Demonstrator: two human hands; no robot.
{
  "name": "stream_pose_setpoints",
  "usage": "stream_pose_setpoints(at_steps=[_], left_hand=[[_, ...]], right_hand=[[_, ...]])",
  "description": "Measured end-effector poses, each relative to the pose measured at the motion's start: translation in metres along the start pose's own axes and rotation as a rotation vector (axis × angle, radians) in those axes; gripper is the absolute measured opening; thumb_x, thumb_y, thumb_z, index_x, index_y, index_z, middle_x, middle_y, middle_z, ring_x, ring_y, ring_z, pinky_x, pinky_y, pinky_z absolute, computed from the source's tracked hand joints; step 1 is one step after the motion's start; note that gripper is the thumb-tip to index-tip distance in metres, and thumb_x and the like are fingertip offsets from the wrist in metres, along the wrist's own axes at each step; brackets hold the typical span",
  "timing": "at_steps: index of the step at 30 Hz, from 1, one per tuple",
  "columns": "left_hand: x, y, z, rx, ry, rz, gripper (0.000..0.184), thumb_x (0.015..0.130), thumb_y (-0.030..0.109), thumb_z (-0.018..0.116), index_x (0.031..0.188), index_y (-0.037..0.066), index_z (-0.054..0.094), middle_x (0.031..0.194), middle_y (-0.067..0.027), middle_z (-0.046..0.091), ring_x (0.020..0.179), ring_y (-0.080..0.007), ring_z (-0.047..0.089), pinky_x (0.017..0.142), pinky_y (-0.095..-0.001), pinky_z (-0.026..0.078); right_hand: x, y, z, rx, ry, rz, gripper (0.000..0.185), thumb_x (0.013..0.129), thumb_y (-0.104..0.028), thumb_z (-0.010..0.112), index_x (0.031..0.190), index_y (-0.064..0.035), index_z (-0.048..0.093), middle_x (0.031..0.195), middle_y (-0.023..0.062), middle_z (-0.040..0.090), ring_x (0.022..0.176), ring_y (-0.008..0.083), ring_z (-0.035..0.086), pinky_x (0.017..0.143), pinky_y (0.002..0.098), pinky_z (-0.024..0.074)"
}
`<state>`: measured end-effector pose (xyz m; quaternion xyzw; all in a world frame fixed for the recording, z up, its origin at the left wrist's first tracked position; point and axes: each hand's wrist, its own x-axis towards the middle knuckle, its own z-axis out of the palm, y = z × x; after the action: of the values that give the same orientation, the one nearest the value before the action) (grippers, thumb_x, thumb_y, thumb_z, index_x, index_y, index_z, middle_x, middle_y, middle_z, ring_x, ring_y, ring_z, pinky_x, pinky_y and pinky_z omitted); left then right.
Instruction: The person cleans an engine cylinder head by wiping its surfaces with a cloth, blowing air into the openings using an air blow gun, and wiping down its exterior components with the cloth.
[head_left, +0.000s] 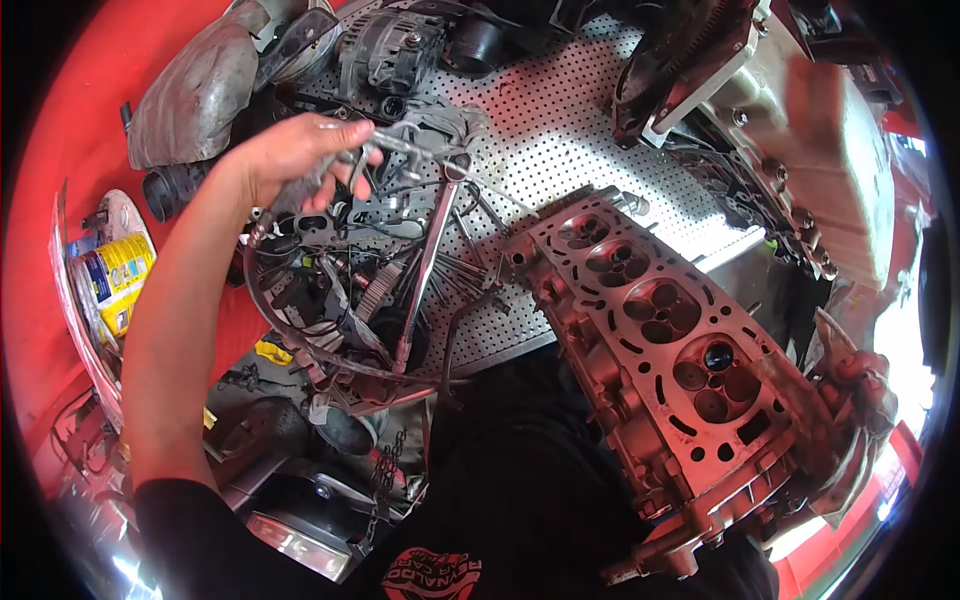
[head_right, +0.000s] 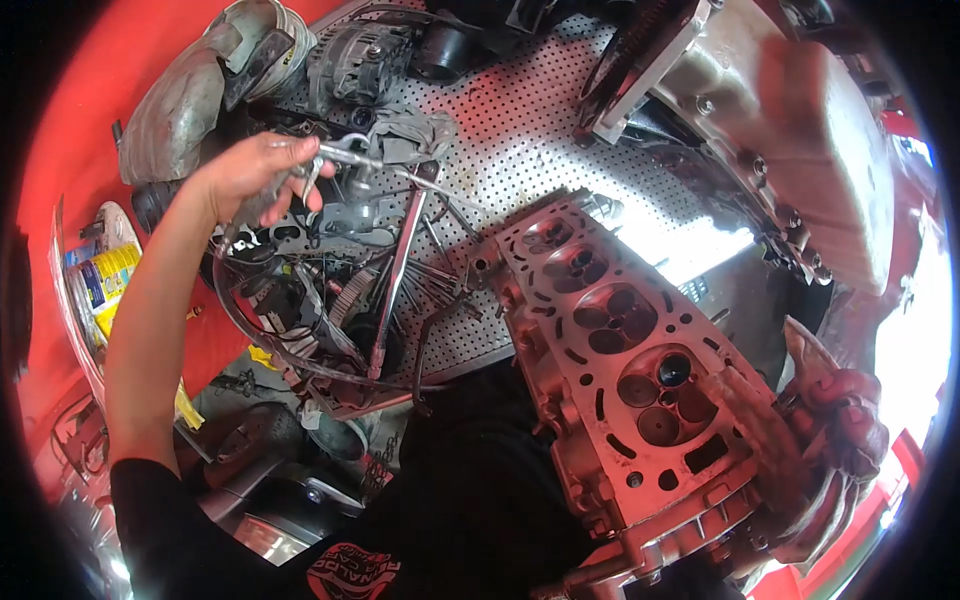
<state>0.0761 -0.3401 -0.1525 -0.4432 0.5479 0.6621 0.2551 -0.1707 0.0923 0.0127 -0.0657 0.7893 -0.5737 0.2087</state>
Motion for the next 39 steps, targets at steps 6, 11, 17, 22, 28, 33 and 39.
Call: stream_pose_setpoints(at_steps=[6, 11, 17, 22, 28, 33, 39], left_hand=[[-0.003, -0.01, 0.023, 0.027, -0.003, 0.053, 0.056, 0.095, 0.051, 0.055, 0.112, -0.002, 0.06, 0.077, -0.0142, 0.067, 0.04, -0.0111, 0.049, 0.036, -0.0259, 0.039], [-0.004, -0.009, 0.025, 0.01, -0.002, 0.047, 0.054, 0.095, 0.05, 0.054, 0.109, -0.002, 0.06, 0.075, -0.0136, 0.066, 0.04, -0.0104, 0.048, 0.036, -0.0266, 0.038], [0.001, -0.01, 0.03, 0.03, 0.002, 0.006, 0.049, 0.097, 0.047, 0.054, 0.106, -0.001, 0.061, 0.072, -0.0117, 0.064, 0.039, -0.0098, 0.047, 0.036, -0.0258, 0.038], [-0.031, 0.002, 0.049, -0.028, -0.027, 0.121, 0.047, 0.095, 0.045, 0.057, 0.1, -0.001, 0.062, 0.067, -0.0098, 0.061, 0.038, -0.0101, 0.047, 0.035, -0.0252, 0.037], [-0.044, -0.003, 0.061, 0.051, 0.086, 0.172, 0.046, 0.094, 0.041, 0.06, 0.094, -0.004, 0.062, 0.061, -0.0085, 0.058, 0.037, -0.0093, 0.045, 0.034, -0.0251, 0.036], [-0.054, -0.011, 0.052, 0.025, 0.096, 0.172, 0.039, 0.097, 0.035, 0.056, 0.095, -0.004, 0.062, 0.062, -0.0085, 0.059, 0.036, -0.0089, 0.045, 0.033, -0.0249, 0.035], [-0.048, -0.022, 0.068, -0.057, 0.108, 0.211, 0.039, 0.097, 0.033, 0.057, 0.102, -0.005, 0.061, 0.065, -0.0085, 0.059, 0.038, -0.0099, 0.046, 0.035, -0.0258, 0.037]], right_hand=[[0.0, -0.001, 0.002, 0.0, -0.006, -0.004, 0.023, 0.092, -0.026, 0.06, 0.102, -0.0056, 0.057, 0.088, 0.008, 0.055, 0.072, 0.0185, 0.059, 0.057, 0.027, 0.05], [-0.001, -0.001, 0.002, 0.003, -0.005, 0.001, 0.023, 0.091, -0.026, 0.06, 0.101, -0.0055, 0.058, 0.088, 0.008, 0.055, 0.072, 0.0183, 0.059, 0.057, 0.027, 0.0501], [-0.002, -0.003, 0.002, 0.007, -0.011, -0.002, 0.023, 0.091, -0.026, 0.06, 0.101, -0.0055, 0.058, 0.087, 0.0079, 0.055, 0.072, 0.018, 0.058, 0.057, 0.0271, 0.0502], [-0.001, -0.004, 0.002, 0.011, -0.007, -0.003, 0.023, 0.091, -0.026, 0.06, 0.1, -0.0055, 0.058, 0.087, 0.0079, 0.055, 0.071, 0.0177, 0.058, 0.057, 0.0272, 0.0503], [-0.002, -0.006, 0.003, 0.017, -0.009, -0.004, 0.023, 0.09, -0.026, 0.061, 0.1, -0.0054, 0.058, 0.086, 0.0078, 0.054, 0.071, 0.0174, 0.057, 0.057, 0.0273, 0.0504], [-0.002, -0.008, 0.006, 0.017, -0.019, -0.008, 0.023, 0.09, -0.026, 0.061, 0.099, -0.0054, 0.058, 0.085, 0.0078, 0.054, 0.07, 0.0172, 0.057, 0.057, 0.0274, 0.0505], [-0.004, -0.014, 0.009, 0.021, -0.022, -0.027, 0.023, 0.09, -0.026, 0.061, 0.099, -0.0054, 0.058, 0.085, 0.0077, 0.054, 0.07, 0.0169, 0.056, 0.057, 0.0275, 0.0507]])
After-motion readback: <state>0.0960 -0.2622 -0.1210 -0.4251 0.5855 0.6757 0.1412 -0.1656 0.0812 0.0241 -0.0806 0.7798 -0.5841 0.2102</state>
